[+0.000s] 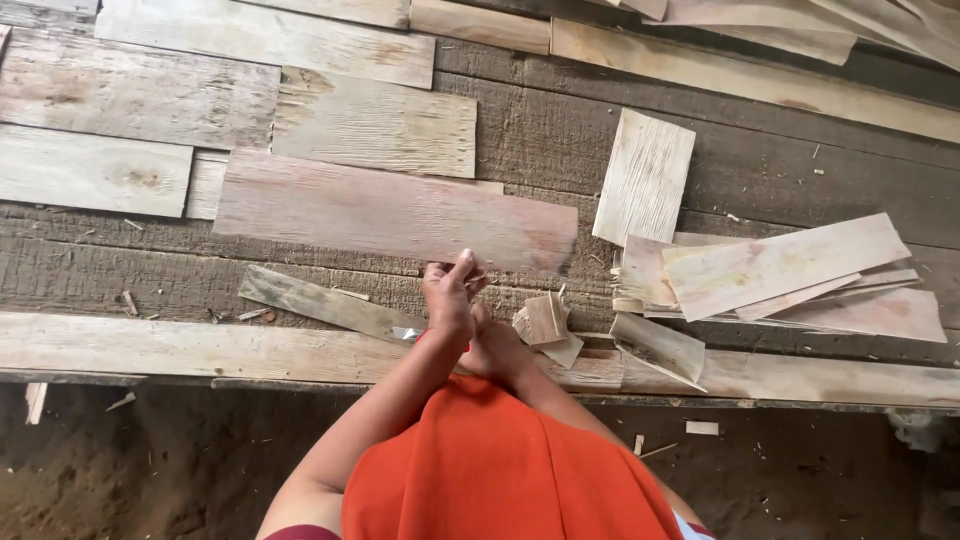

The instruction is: The person uses a red utility knife to trim the edges of thin wooden planks on a workbench. They repeatedly position planks, cut along the edges, and place trimmed pieces into a growing stack. The person also flips and adjusts planks to align them before cutting.

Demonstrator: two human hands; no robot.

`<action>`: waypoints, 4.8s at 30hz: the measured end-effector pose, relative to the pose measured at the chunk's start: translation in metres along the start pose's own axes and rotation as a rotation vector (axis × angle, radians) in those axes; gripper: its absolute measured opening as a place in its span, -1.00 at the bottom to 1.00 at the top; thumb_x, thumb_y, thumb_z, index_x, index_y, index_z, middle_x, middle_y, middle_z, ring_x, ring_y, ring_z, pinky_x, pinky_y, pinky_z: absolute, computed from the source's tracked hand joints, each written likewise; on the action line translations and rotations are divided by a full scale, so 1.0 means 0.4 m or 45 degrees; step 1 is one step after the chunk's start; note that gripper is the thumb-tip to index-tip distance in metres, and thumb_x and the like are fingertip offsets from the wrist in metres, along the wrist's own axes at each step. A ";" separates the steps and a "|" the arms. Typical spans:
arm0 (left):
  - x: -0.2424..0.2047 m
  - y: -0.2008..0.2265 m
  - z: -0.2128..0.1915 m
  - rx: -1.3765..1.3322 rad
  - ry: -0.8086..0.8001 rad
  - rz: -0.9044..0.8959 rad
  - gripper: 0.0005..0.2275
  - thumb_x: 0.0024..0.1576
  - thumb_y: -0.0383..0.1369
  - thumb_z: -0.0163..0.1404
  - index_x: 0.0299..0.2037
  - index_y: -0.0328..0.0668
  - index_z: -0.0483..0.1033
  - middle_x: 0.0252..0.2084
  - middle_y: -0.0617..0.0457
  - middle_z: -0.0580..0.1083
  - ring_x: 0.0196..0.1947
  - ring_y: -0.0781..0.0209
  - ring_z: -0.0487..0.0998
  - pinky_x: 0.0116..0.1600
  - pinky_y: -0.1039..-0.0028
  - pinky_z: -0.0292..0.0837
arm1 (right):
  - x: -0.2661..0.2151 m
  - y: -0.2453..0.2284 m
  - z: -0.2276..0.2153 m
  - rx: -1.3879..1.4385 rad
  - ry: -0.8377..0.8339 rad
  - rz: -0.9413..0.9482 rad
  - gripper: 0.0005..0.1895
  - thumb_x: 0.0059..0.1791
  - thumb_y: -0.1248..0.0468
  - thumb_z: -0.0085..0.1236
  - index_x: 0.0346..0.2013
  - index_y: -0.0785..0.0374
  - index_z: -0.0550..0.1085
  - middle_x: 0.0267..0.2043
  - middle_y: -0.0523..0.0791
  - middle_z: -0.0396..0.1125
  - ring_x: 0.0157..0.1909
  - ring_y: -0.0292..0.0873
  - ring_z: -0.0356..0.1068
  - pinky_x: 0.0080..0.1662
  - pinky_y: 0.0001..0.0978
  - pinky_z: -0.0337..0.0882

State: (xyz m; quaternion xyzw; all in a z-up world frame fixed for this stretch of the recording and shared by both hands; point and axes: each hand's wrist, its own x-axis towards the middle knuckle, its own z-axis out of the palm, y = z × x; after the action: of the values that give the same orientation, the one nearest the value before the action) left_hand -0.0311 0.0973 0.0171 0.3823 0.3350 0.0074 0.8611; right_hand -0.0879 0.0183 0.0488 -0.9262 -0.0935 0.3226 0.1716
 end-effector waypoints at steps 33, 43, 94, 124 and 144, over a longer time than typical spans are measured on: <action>0.015 -0.099 -0.095 -0.062 0.039 -0.113 -0.75 0.31 -0.29 0.00 -0.02 -0.21 0.18 -0.10 -0.09 0.45 -0.25 -0.05 0.68 -0.24 0.30 0.71 | -0.049 0.239 -0.073 1.006 1.236 0.838 -0.53 0.05 0.06 0.08 0.16 0.27 0.42 0.06 0.21 0.42 0.17 0.28 0.38 0.16 0.11 0.34; 0.006 -0.104 -0.139 0.202 0.102 -0.443 -0.68 0.32 -0.18 -0.11 0.05 -0.32 0.25 -0.03 -0.12 0.33 -0.26 -0.06 0.66 -0.20 0.21 0.71 | -0.041 0.254 -0.063 0.962 1.203 0.835 -0.59 0.06 -0.06 0.02 0.05 0.10 0.43 -0.04 0.11 0.47 0.08 0.22 0.43 0.08 0.08 0.39; 0.104 -0.066 0.069 2.419 -1.126 0.619 -0.16 0.11 0.10 0.05 0.55 0.12 -0.12 0.62 -0.02 -0.28 0.54 -0.43 -0.43 0.49 -0.29 -0.46 | -0.091 0.252 -0.180 1.160 0.738 0.559 -0.59 0.02 -0.06 0.10 -0.08 0.17 0.30 -0.75 -0.07 0.38 -0.61 -0.09 0.51 -0.38 -0.30 0.50; 0.092 -0.039 0.111 2.477 -1.208 0.425 -0.17 0.15 0.02 0.05 0.56 0.20 -0.20 0.61 -0.07 -0.41 0.51 -0.49 -0.54 0.43 -0.38 -0.54 | 0.043 0.230 -0.134 0.224 0.471 0.489 -0.33 0.15 0.02 -0.26 0.55 -0.13 -0.11 -0.10 0.20 0.43 -0.08 0.33 0.50 -0.10 0.22 0.52; 0.070 -0.013 0.137 2.534 -1.200 0.283 -0.20 0.19 0.06 -0.03 0.57 0.27 -0.27 0.60 -0.06 -0.50 0.51 -0.42 -0.62 0.45 -0.32 -0.63 | -0.061 0.179 -0.155 0.132 0.226 0.524 -0.34 0.12 0.08 -0.23 0.53 -0.05 -0.04 -0.31 0.17 0.48 -0.17 0.26 0.55 -0.13 0.14 0.53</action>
State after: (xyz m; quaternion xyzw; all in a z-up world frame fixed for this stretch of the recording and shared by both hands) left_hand 0.0213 0.0652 0.0242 0.8965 -0.2063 -0.3343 0.2050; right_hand -0.0631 -0.0705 0.0809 -0.9404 0.1295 0.2725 0.1572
